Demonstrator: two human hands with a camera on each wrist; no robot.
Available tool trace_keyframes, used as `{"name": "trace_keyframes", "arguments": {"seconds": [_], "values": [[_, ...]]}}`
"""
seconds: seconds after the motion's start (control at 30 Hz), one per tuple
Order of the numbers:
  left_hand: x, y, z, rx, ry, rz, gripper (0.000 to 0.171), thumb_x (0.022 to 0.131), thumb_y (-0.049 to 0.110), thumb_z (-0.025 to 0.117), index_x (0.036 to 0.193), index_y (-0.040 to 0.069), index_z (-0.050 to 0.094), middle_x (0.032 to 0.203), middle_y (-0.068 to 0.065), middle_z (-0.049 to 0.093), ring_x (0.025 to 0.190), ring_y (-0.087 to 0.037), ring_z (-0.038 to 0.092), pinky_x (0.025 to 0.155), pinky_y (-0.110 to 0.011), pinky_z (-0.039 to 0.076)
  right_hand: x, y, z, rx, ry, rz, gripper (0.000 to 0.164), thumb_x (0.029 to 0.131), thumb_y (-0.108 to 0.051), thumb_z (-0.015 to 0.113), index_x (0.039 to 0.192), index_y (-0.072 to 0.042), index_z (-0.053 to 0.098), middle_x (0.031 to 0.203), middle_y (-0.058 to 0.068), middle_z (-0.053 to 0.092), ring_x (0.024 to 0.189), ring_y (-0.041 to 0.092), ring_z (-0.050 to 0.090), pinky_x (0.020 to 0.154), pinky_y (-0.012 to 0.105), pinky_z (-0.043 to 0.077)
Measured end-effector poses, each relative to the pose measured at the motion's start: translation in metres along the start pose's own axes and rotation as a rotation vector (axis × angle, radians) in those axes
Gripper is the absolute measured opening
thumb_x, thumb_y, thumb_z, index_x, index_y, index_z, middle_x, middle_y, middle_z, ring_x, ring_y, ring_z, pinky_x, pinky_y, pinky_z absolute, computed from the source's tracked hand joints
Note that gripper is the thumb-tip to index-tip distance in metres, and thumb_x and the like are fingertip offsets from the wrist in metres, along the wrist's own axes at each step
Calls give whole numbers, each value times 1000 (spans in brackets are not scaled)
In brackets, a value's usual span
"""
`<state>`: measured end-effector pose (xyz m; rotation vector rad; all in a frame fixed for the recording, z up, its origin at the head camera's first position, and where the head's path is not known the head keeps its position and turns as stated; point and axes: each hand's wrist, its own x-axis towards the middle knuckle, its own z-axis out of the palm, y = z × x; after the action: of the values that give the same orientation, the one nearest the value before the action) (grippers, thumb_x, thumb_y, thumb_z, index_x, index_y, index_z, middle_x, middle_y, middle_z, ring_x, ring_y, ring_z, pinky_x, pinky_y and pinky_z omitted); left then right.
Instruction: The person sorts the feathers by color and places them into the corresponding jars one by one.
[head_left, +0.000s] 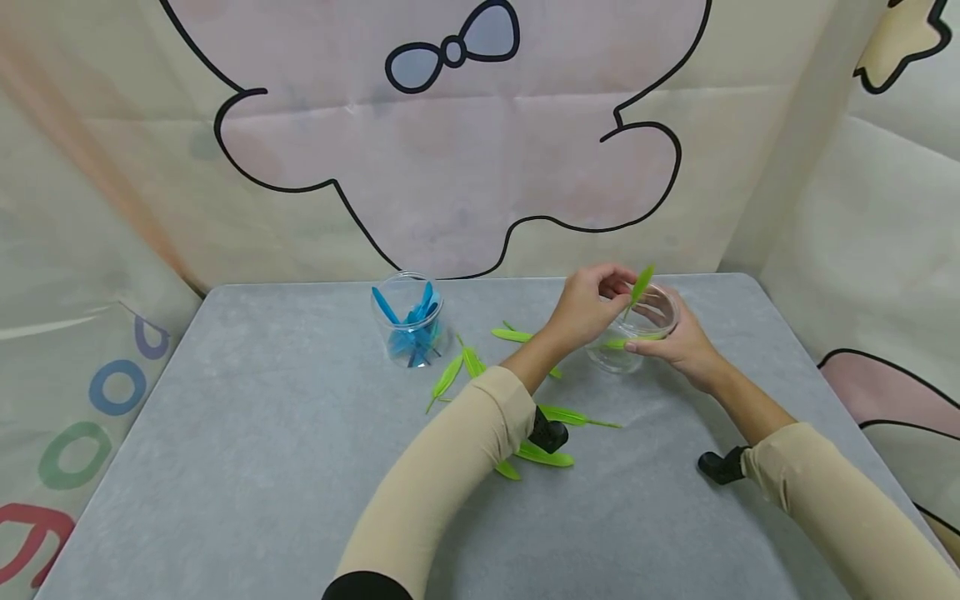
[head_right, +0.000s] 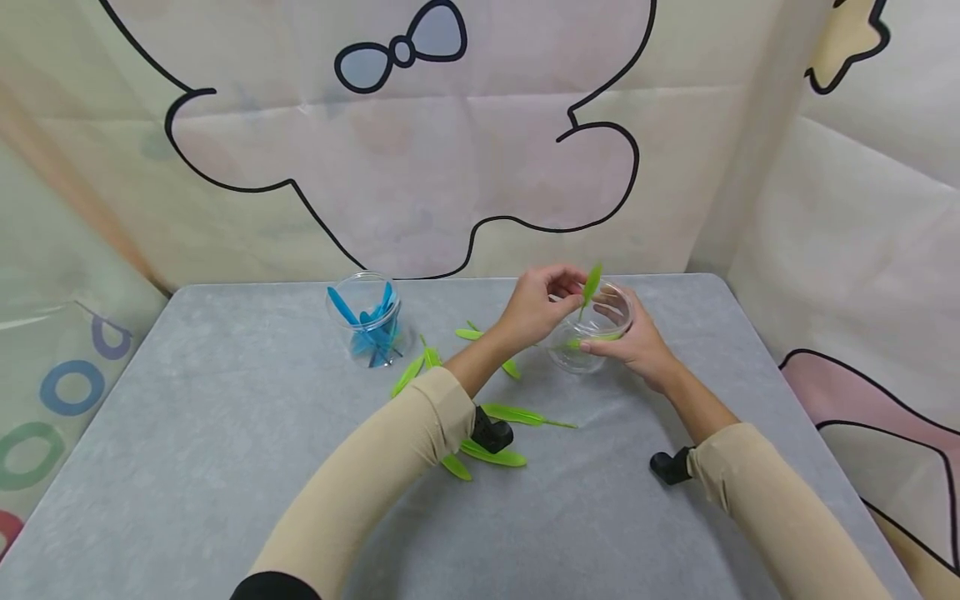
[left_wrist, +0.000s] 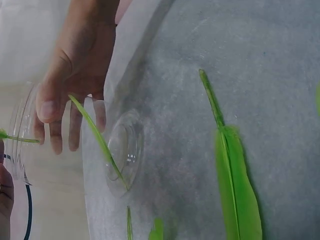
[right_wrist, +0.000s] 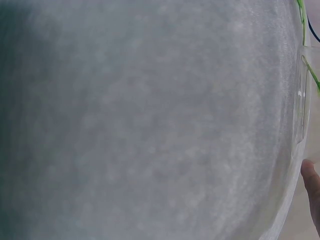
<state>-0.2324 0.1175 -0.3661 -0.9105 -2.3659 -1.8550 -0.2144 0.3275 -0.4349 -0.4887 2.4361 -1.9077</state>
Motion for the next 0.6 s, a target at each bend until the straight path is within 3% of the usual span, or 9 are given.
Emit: {"name": "trace_keyframes", "arguments": {"seconds": [0.2, 0.43, 0.6], "values": [[-1, -5, 0, 64, -42, 15, 19, 94, -1, 65, 112, 5, 69, 95, -4, 68, 83, -4, 60, 74, -13, 49, 0, -1, -1, -25, -1, 32, 90, 81, 11, 76, 151, -17, 27, 148, 7, 37, 135, 17, 40, 101, 20, 43], [-2, -6, -3, 87, -99, 45, 22, 93, -1, 66, 114, 4, 68, 100, -4, 68, 87, -5, 61, 78, -12, 48, 0, 0, 0, 3, -5, 0, 85, 81, 15, 73, 148, -16, 30, 146, 10, 35, 139, 34, 35, 101, 17, 41], [-6, -6, -7, 84, -137, 58, 23, 95, 2, 66, 118, 4, 66, 106, -5, 68, 93, -5, 61, 82, -12, 48, -1, 1, 0, 9, -8, -2, 85, 82, 14, 73, 149, -13, 29, 145, 9, 35, 136, 25, 39, 100, 16, 43]]}}
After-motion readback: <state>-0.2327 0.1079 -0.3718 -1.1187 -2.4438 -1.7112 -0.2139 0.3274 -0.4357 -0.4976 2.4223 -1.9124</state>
